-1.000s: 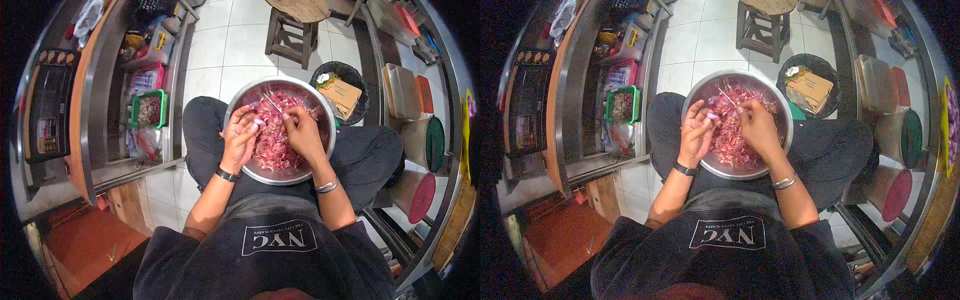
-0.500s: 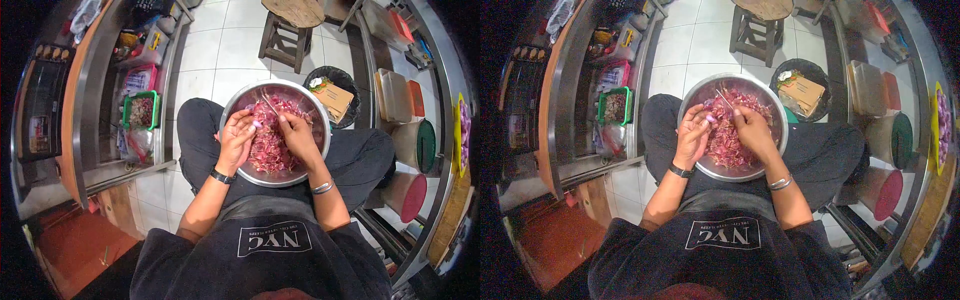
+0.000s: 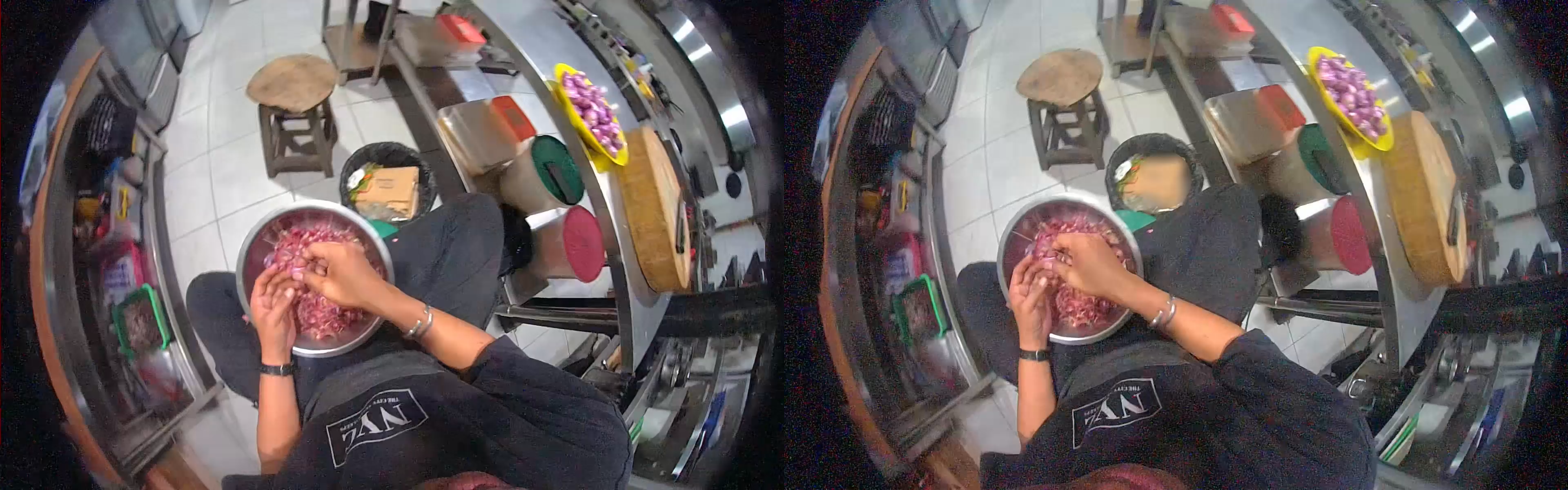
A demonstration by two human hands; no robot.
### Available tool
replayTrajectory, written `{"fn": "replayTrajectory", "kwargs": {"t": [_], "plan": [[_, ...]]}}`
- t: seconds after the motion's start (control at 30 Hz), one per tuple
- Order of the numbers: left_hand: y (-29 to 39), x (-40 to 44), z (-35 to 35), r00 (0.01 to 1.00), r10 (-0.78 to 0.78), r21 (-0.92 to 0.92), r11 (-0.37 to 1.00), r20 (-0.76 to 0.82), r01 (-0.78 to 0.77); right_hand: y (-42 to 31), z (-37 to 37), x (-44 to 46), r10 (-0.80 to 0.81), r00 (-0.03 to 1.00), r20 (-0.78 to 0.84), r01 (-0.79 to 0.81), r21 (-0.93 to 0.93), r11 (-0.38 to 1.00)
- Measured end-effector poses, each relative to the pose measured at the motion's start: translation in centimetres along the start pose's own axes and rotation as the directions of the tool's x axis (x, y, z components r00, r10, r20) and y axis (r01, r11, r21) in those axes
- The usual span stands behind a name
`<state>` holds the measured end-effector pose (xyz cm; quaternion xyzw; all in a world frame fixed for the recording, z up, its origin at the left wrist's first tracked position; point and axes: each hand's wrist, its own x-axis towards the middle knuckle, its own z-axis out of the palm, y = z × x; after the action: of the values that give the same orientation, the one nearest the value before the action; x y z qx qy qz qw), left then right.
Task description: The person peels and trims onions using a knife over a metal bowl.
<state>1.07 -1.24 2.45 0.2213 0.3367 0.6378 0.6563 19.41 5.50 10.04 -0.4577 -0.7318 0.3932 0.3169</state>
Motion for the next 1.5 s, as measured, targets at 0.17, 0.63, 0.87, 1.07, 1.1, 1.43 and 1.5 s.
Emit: {"fn": "replayTrajectory", "kwargs": {"t": [0.17,0.63,0.87,1.07,1.1,1.43,1.5], "plan": [[-0.9,-0.4,-0.6,0.996,0.091,0.481,0.874,-0.013,-0.073,-7.6,-16.4,-2.4,-0.146,0.743,-0.653,-0.104,-0.329,0.939],[-1.3,0.1,-0.6,0.909,0.406,0.805,0.568,-0.094,-0.171,-2.1,-43.6,-9.7,-0.278,0.450,-0.848,-0.667,-0.527,0.527],[-0.1,-0.6,1.9,0.961,0.276,0.930,0.353,0.003,-0.105,-7.0,-13.6,0.0,0.161,0.965,-0.207,-0.167,-0.008,0.986],[-0.9,-0.6,1.1,0.994,0.095,0.998,-0.030,0.054,-0.052,4.1,0.4,2.0,0.188,0.957,0.222,-0.165,-0.119,0.979],[-1.1,-0.5,0.9,0.995,0.094,0.999,-0.032,0.047,-0.044,4.4,1.1,1.9,0.141,0.969,0.201,-0.110,-0.160,0.981],[-1.4,0.1,1.0,0.988,0.152,0.999,0.014,0.037,-0.040,4.5,2.6,0.9,0.237,0.954,0.183,-0.185,-0.264,0.947],[-1.4,0.1,1.0,0.996,0.090,0.999,-0.040,0.025,-0.021,4.5,2.6,0.9,0.216,0.960,0.179,-0.173,-0.227,0.958]]}}
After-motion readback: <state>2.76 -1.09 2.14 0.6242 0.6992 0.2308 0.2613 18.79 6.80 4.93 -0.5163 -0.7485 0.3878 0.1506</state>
